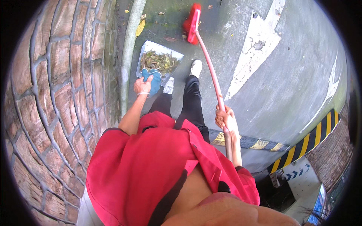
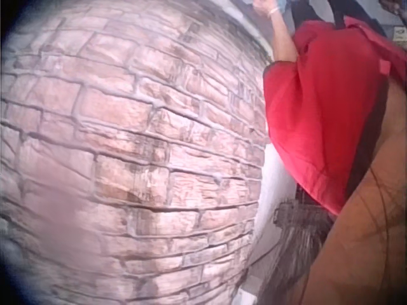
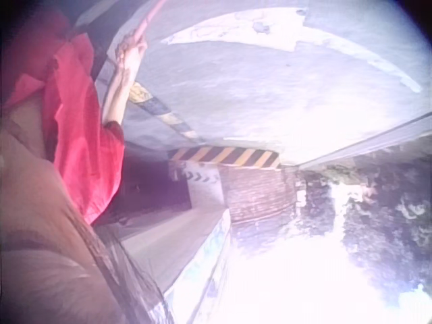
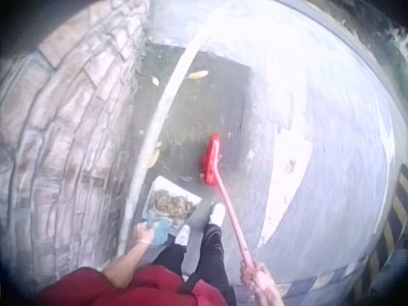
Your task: The person sweeps scattered dry leaves on a concrete surface using a red broom and collects them into a blue dustpan. The person moves along the area, sweeping leaves from different spots and transferring them into the dustpan.
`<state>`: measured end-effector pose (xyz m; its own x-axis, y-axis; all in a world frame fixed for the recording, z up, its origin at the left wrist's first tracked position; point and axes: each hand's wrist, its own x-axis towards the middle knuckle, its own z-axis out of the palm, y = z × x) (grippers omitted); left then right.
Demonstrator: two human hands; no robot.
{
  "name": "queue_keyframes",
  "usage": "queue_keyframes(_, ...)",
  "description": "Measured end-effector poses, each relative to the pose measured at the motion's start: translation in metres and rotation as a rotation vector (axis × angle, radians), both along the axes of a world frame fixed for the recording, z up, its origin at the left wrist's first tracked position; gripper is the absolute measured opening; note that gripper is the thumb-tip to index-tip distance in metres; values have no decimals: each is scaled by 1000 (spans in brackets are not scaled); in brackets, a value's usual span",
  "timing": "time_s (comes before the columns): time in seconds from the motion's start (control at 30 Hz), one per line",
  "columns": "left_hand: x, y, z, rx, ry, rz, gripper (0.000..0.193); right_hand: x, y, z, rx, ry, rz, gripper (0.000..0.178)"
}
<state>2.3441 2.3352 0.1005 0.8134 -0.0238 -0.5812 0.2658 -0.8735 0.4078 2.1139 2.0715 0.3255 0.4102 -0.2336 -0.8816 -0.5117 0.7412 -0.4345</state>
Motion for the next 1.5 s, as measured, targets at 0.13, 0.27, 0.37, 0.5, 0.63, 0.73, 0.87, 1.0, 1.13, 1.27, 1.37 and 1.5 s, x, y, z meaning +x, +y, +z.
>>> queue_keyframes(0.13, 1, -16, 12, 88, -42, 7, 47, 17, -51, 58, -336, 103, 367, 9)
queue_keyframes(0.27, 6, -34, 8, 111, -170, -1, 49, 66, -142, 60, -854, 313, 796, 11)
queue_keyframes(0.37, 10, -31, 3, 120, -66, -19, 47, 105, -204, -11, -1071, 391, 1012, 14)
queue_keyframes(0.5, 14, -21, 4, 148, -64, -7, 45, 71, -153, -110, -1240, 125, 1230, 19)
queue_keyframes(0.63, 17, -26, 7, 128, -42, -4, 44, 14, -55, -87, -817, 205, 1117, 14)
queue_keyframes(0.73, 16, -27, 13, 89, 21, 53, 43, 16, -32, -14, -308, 322, 881, 8)
queue_keyframes(0.87, 17, -12, 26, 68, 24, 97, 42, 38, -17, 53, -300, 302, 943, 8)
queue_keyframes(1.0, 19, 11, 32, 83, -82, 138, 42, 84, -27, 46, -815, 150, 1207, 13)
queue_keyframes(1.13, 23, 25, 28, 88, 34, 218, 42, 187, -61, -24, -1278, 51, 1450, 14)
queue_keyframes(1.27, 27, 35, 20, 111, 32, 317, 41, 250, -56, -114, -1526, 146, 1621, 31)
queue_keyframes(1.37, 34, 43, 12, 116, 42, 334, 40, 208, -30, -138, -1656, 12, 1805, 41)
queue_keyframes(1.5, 37, 50, 5, 81, 66, 321, 44, 139, -38, -82, -1072, 82, 1954, 29)
